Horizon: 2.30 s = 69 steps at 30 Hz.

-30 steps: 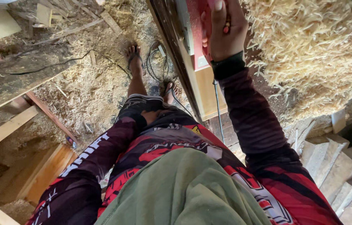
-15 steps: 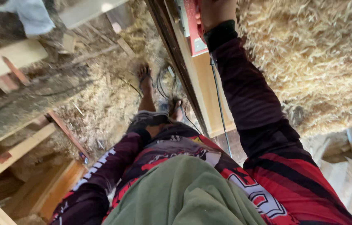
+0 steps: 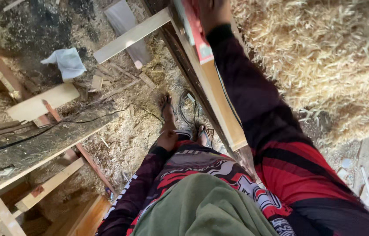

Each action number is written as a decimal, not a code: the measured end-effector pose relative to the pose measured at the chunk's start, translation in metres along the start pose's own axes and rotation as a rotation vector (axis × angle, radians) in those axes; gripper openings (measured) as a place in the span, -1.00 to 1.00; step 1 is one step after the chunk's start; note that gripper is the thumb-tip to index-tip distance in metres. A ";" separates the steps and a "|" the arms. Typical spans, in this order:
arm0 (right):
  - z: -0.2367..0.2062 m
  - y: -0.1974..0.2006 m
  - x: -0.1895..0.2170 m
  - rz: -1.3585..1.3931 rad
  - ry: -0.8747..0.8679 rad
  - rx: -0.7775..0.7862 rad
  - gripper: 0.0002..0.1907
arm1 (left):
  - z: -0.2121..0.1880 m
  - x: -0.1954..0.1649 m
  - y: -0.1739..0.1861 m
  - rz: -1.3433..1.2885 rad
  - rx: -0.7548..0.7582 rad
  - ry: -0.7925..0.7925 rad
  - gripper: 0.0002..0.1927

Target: The person picks up a wooden board from a stack and places it on the workbench, then sands its surface and edges using a red electric orbital sander, holding a pencil in the other hand. They reposition and turn the board to sand different sides, then set it aside and handle the sander's power cord.

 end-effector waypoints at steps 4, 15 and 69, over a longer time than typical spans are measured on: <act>-0.153 0.056 -0.003 0.267 0.263 -0.077 -0.65 | 0.014 0.021 0.060 0.040 -0.317 -0.131 -0.71; -0.550 0.223 -0.076 0.261 -0.211 -0.061 -0.58 | 0.018 0.001 0.054 -0.236 -0.124 -0.138 -0.62; 0.001 0.016 -0.061 0.071 -0.286 0.082 -0.71 | 0.139 -0.200 0.034 -0.197 0.334 -0.356 -0.07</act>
Point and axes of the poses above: each hand's wrist, its own z-axis towards the middle knuckle, its own y-axis out of the back of the hand, x = y × z, the point moved 5 cm from there along z, towards the middle knuckle, and after that the axes turned 6 degrees about x, right-handed, at the moved point
